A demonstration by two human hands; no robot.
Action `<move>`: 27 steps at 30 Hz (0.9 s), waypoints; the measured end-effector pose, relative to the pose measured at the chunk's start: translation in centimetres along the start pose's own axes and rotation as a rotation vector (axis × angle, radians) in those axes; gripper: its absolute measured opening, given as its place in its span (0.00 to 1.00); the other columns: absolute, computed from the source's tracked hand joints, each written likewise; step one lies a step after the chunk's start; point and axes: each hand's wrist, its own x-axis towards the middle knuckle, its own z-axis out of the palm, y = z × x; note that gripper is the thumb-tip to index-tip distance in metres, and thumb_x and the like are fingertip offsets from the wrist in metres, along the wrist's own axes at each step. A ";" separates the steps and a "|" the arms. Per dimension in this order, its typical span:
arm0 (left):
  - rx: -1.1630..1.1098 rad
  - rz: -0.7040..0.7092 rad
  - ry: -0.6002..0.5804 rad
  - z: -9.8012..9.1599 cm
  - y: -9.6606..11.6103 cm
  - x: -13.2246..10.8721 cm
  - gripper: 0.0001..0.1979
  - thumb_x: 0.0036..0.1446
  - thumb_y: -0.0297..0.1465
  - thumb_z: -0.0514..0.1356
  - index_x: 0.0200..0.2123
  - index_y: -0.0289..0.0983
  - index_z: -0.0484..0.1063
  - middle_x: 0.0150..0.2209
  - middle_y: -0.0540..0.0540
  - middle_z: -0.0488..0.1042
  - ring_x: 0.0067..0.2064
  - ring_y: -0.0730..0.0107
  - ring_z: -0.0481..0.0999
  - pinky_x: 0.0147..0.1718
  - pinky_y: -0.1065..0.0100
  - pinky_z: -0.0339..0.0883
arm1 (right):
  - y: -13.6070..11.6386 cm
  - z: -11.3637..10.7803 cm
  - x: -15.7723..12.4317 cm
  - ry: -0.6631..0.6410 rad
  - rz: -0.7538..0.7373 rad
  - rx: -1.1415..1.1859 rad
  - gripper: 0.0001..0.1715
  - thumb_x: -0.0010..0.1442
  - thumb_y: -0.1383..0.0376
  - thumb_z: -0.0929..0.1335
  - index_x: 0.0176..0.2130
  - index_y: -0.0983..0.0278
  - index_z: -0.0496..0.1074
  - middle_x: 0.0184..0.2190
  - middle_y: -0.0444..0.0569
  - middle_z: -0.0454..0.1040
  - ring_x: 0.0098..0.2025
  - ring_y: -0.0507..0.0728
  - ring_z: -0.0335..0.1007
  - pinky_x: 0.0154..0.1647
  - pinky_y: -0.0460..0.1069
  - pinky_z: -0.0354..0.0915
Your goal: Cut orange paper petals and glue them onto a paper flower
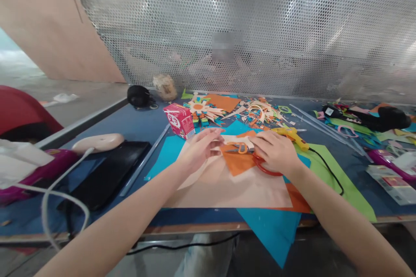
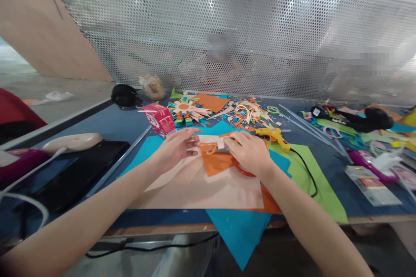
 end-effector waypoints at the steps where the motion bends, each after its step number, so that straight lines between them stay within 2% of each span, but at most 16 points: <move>1: -0.008 -0.090 -0.038 0.2 0.1 -0.2 0.15 0.48 0.38 0.65 0.37 0.35 0.71 0.29 0.50 0.73 0.29 0.73 0.74 0.25 0.71 0.67 | 0.1 -0.3 0.0 0.056 -0.083 -0.107 0.13 0.61 0.72 0.61 0.39 0.66 0.74 0.33 0.49 0.77 0.32 0.54 0.69 0.29 0.47 0.61; 3: -0.023 -0.224 -0.109 0.6 0.1 -0.4 0.13 0.49 0.35 0.63 0.37 0.34 0.71 0.30 0.48 0.73 0.29 0.70 0.76 0.26 0.69 0.68 | 0.2 -0.8 0.1 0.127 -0.170 -0.231 0.12 0.60 0.73 0.62 0.39 0.66 0.74 0.32 0.47 0.78 0.31 0.53 0.68 0.28 0.47 0.60; 4: -0.029 -0.247 -0.140 0.8 0.1 -0.5 0.11 0.49 0.32 0.63 0.37 0.34 0.71 0.29 0.48 0.73 0.29 0.70 0.76 0.26 0.69 0.69 | 0.1 -0.9 0.2 0.141 -0.207 -0.267 0.11 0.60 0.73 0.63 0.39 0.66 0.74 0.32 0.46 0.78 0.31 0.53 0.68 0.28 0.47 0.61; 6: -0.036 -0.227 -0.197 0.9 -0.1 -0.6 0.11 0.49 0.28 0.63 0.38 0.34 0.71 0.30 0.47 0.74 0.29 0.72 0.76 0.29 0.70 0.70 | 0.0 -1.1 0.2 0.146 -0.280 -0.317 0.09 0.59 0.72 0.65 0.39 0.65 0.74 0.33 0.45 0.79 0.31 0.52 0.68 0.29 0.47 0.62; 9: -0.015 -0.191 -0.253 0.7 -0.4 -0.4 0.18 0.46 0.25 0.65 0.43 0.34 0.70 0.35 0.46 0.75 0.32 0.72 0.76 0.33 0.70 0.70 | -0.2 -1.0 0.2 0.139 -0.338 -0.363 0.08 0.59 0.73 0.66 0.38 0.65 0.74 0.34 0.45 0.79 0.32 0.52 0.68 0.28 0.48 0.62; 14: -0.036 -0.203 -0.233 0.4 -0.8 -0.3 0.20 0.41 0.24 0.68 0.40 0.34 0.70 0.30 0.47 0.75 0.29 0.75 0.75 0.31 0.72 0.68 | -0.1 -0.8 -0.2 0.045 -0.293 -0.363 0.13 0.62 0.73 0.62 0.39 0.60 0.73 0.37 0.45 0.79 0.32 0.52 0.69 0.26 0.48 0.61; 19: -0.032 -0.179 -0.254 0.6 -0.7 -0.4 0.22 0.40 0.24 0.69 0.42 0.34 0.70 0.32 0.47 0.75 0.29 0.76 0.75 0.31 0.73 0.68 | -0.1 -0.8 -0.3 -0.067 -0.169 -0.156 0.16 0.63 0.73 0.61 0.43 0.59 0.73 0.38 0.47 0.78 0.33 0.53 0.70 0.25 0.49 0.59; 24: -0.077 -0.188 -0.206 0.7 -0.6 -0.4 0.16 0.43 0.25 0.68 0.38 0.33 0.72 0.31 0.47 0.75 0.29 0.75 0.75 0.31 0.72 0.69 | -0.1 -1.0 -0.2 -0.070 -0.220 -0.209 0.15 0.63 0.73 0.60 0.41 0.60 0.73 0.40 0.48 0.79 0.33 0.53 0.70 0.25 0.49 0.60; 27: -0.077 -0.178 -0.202 0.8 -0.6 -0.5 0.16 0.43 0.25 0.68 0.38 0.33 0.72 0.32 0.46 0.76 0.31 0.74 0.76 0.31 0.73 0.69 | -0.2 -1.1 -0.1 -0.050 -0.256 -0.253 0.15 0.63 0.73 0.60 0.41 0.60 0.73 0.40 0.48 0.79 0.33 0.53 0.71 0.25 0.49 0.60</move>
